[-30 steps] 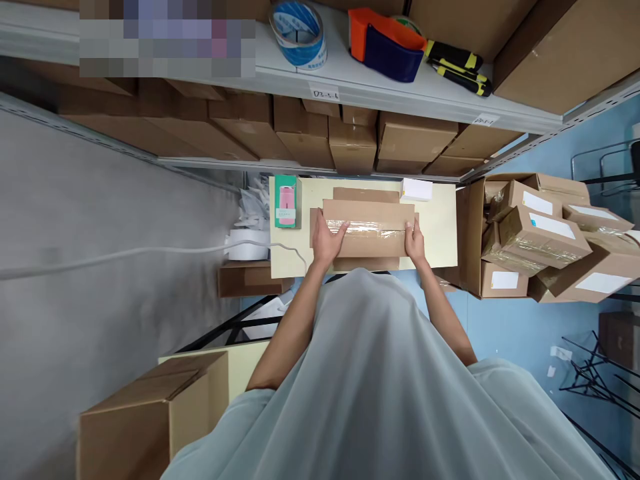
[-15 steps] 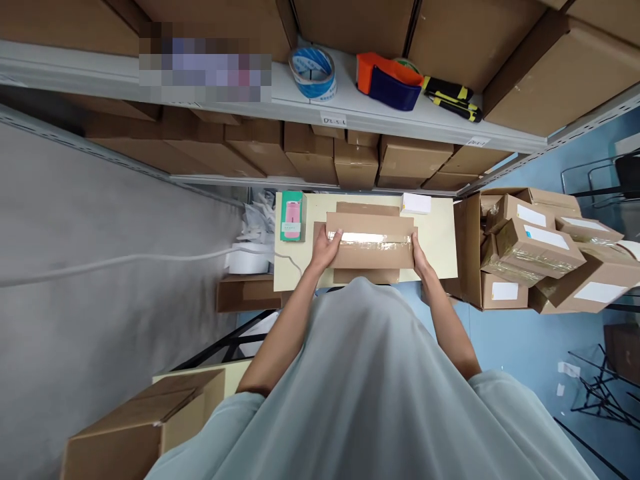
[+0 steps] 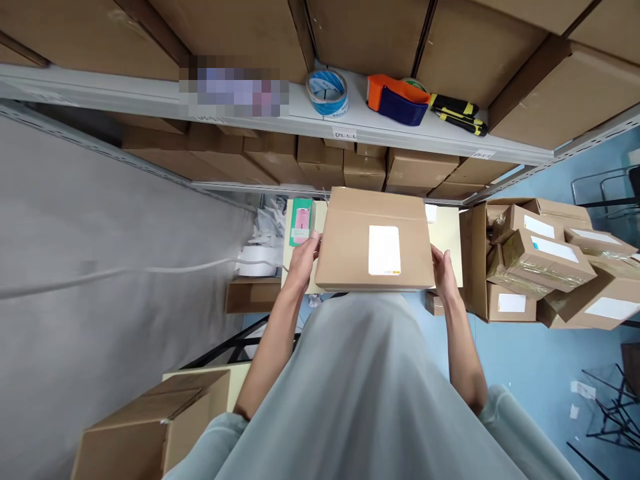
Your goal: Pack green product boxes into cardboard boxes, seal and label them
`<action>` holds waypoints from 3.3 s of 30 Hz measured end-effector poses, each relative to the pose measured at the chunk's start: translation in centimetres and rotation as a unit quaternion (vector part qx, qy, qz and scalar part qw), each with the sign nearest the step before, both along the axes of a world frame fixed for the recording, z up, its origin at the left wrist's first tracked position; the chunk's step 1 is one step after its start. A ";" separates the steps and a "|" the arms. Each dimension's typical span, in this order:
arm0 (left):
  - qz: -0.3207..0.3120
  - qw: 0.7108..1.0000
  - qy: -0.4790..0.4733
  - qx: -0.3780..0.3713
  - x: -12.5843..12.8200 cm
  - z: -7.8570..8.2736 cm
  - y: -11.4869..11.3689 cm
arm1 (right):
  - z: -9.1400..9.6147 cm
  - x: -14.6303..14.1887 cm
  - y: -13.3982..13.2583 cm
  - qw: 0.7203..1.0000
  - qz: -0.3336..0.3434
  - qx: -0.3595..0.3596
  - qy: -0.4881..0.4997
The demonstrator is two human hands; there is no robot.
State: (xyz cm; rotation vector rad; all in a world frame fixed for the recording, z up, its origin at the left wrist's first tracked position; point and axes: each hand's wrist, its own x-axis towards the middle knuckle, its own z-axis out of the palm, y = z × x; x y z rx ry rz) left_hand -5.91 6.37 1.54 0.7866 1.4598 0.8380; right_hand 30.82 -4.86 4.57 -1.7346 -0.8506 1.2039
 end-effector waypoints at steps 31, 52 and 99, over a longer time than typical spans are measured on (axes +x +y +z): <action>0.030 1.000 -0.002 -0.005 -0.1 -6.0 -2.7 | -6.0 1.7 -0.3 0.997 -0.056 -0.060 -0.004; 0.265 0.954 0.139 0.007 1.2 0.8 -14.5 | -1.4 4.4 3.1 0.971 0.178 0.026 -0.160; 0.553 0.713 0.398 -0.168 -15.5 -0.3 -59.8 | -4.3 -46.0 -14.0 0.769 0.617 0.134 -0.096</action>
